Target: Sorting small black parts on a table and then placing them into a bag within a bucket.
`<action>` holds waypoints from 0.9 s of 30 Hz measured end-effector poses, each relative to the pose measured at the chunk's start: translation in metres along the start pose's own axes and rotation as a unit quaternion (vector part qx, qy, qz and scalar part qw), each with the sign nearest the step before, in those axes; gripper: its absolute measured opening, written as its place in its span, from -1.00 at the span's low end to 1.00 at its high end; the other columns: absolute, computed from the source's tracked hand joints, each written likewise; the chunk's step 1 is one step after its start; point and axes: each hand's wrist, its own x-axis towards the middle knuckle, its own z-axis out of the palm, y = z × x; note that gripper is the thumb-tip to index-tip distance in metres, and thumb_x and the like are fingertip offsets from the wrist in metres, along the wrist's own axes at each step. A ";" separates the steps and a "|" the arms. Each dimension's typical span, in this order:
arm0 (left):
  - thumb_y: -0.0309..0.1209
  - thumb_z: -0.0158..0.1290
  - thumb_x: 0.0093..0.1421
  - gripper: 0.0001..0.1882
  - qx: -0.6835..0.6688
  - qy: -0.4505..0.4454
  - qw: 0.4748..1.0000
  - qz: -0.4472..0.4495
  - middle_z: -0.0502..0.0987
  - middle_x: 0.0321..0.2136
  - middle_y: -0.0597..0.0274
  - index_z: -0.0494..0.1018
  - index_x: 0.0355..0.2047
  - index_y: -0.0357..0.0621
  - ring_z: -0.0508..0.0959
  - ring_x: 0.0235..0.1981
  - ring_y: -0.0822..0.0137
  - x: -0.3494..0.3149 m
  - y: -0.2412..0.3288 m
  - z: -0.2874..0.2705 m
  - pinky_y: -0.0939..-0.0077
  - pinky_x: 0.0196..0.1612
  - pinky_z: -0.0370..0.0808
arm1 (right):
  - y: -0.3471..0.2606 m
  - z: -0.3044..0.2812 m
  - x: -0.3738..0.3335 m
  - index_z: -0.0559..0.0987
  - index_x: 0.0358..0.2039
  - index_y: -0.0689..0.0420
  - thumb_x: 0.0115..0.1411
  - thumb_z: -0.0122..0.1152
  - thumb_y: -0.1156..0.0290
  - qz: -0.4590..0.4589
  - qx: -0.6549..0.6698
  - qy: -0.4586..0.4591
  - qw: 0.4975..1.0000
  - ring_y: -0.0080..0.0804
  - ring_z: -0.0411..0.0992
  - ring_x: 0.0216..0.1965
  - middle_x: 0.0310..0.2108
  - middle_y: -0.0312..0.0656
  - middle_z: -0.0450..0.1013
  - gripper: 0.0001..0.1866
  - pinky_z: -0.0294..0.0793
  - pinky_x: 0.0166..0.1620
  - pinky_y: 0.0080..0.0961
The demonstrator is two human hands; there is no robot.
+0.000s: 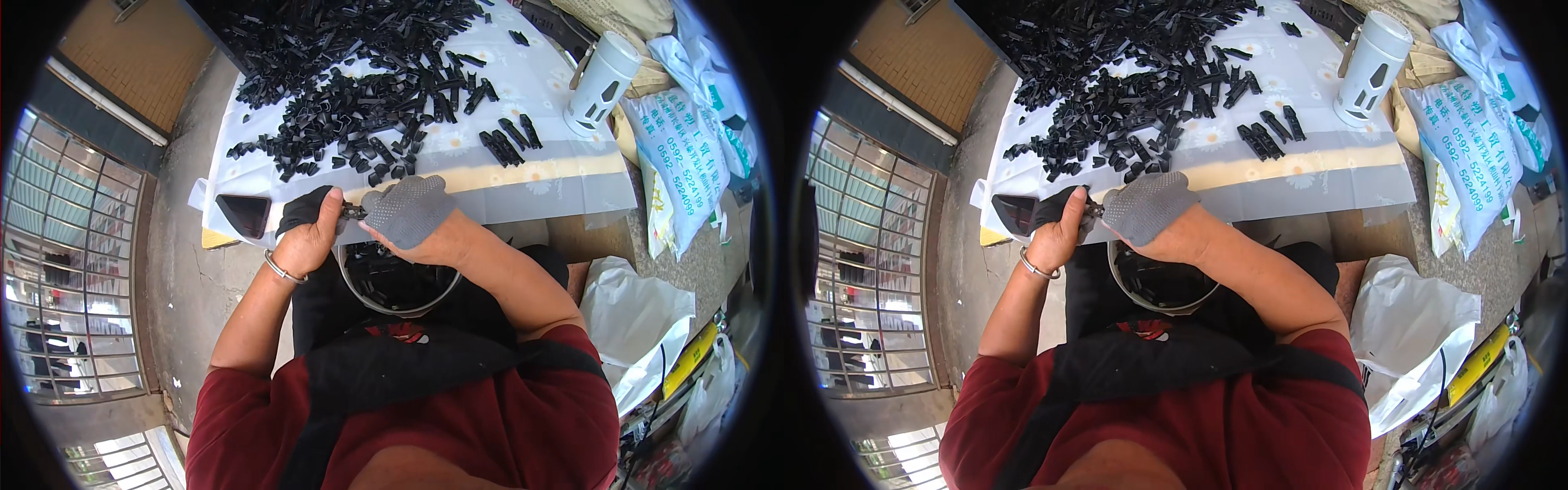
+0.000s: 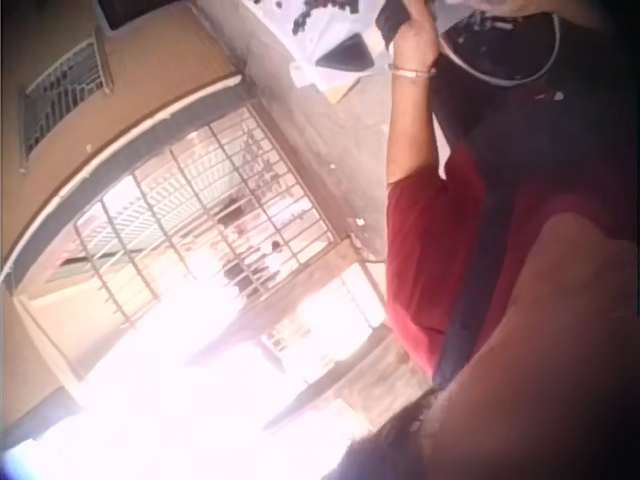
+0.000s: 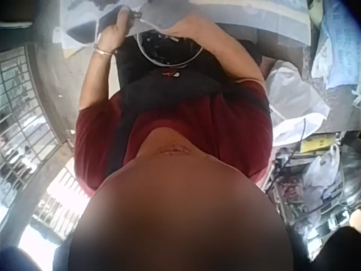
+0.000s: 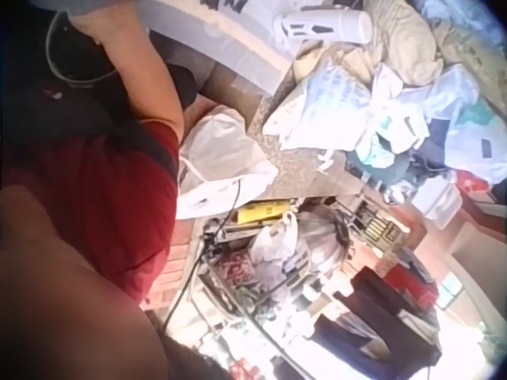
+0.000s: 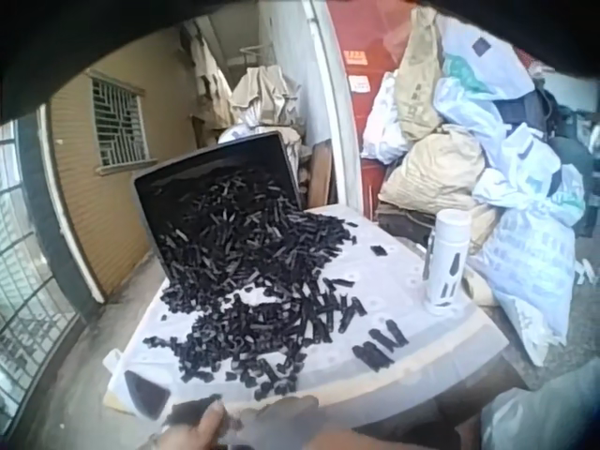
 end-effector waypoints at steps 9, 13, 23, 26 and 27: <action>-0.32 -0.27 0.25 -0.64 0.065 0.042 0.991 0.106 0.42 -0.62 -0.07 0.37 -0.56 -0.29 0.41 -0.56 -0.06 -0.006 -0.003 0.019 0.29 -0.50 0.32 | -0.007 0.018 -0.003 0.45 -0.45 0.12 0.01 0.07 0.31 -0.013 0.004 0.022 1.000 -0.19 0.38 -0.56 -0.63 -0.14 0.39 -0.84 0.32 -0.53 -0.28; -0.22 -0.27 0.25 -0.60 0.030 -0.035 0.997 0.064 0.44 -0.55 -0.09 0.39 -0.48 -0.29 0.42 -0.49 -0.08 -0.005 0.006 0.009 0.31 -0.41 0.35 | -0.003 0.016 -0.003 0.47 -0.46 0.11 0.04 0.05 0.28 -0.011 0.029 0.025 0.999 -0.16 0.39 -0.51 -0.57 -0.14 0.40 -0.83 0.33 -0.48 -0.26; -0.18 -0.04 0.07 -0.65 0.324 0.167 0.926 0.098 0.47 -0.27 0.02 0.44 -0.21 -0.14 0.48 -0.25 0.09 0.031 -0.071 -0.004 0.36 -0.15 0.40 | 0.108 -0.064 -0.023 0.51 -0.48 0.13 0.07 0.01 0.29 0.384 -0.369 -0.025 0.846 -0.10 0.43 -0.43 -0.49 -0.05 0.45 -0.80 0.41 -0.31 -0.23; -0.25 -0.03 0.07 -0.67 0.352 0.107 0.928 0.065 0.45 -0.23 0.02 0.42 -0.20 -0.15 0.47 -0.25 0.08 0.040 -0.074 0.001 0.34 -0.19 0.41 | 0.104 -0.061 -0.015 0.50 -0.44 0.10 0.02 0.04 0.34 0.379 -0.411 -0.001 0.829 -0.15 0.44 -0.40 -0.47 -0.07 0.45 -0.86 0.41 -0.32 -0.23; -0.32 -0.05 0.07 -0.73 0.347 0.099 0.927 0.098 0.45 -0.28 0.04 0.43 -0.23 -0.14 0.47 -0.28 0.10 0.041 -0.074 0.002 0.34 -0.21 0.41 | 0.098 -0.054 -0.007 0.50 -0.40 0.09 0.00 0.05 0.36 0.333 -0.370 0.005 0.867 -0.17 0.44 -0.39 -0.47 -0.09 0.44 -0.85 0.41 -0.32 -0.24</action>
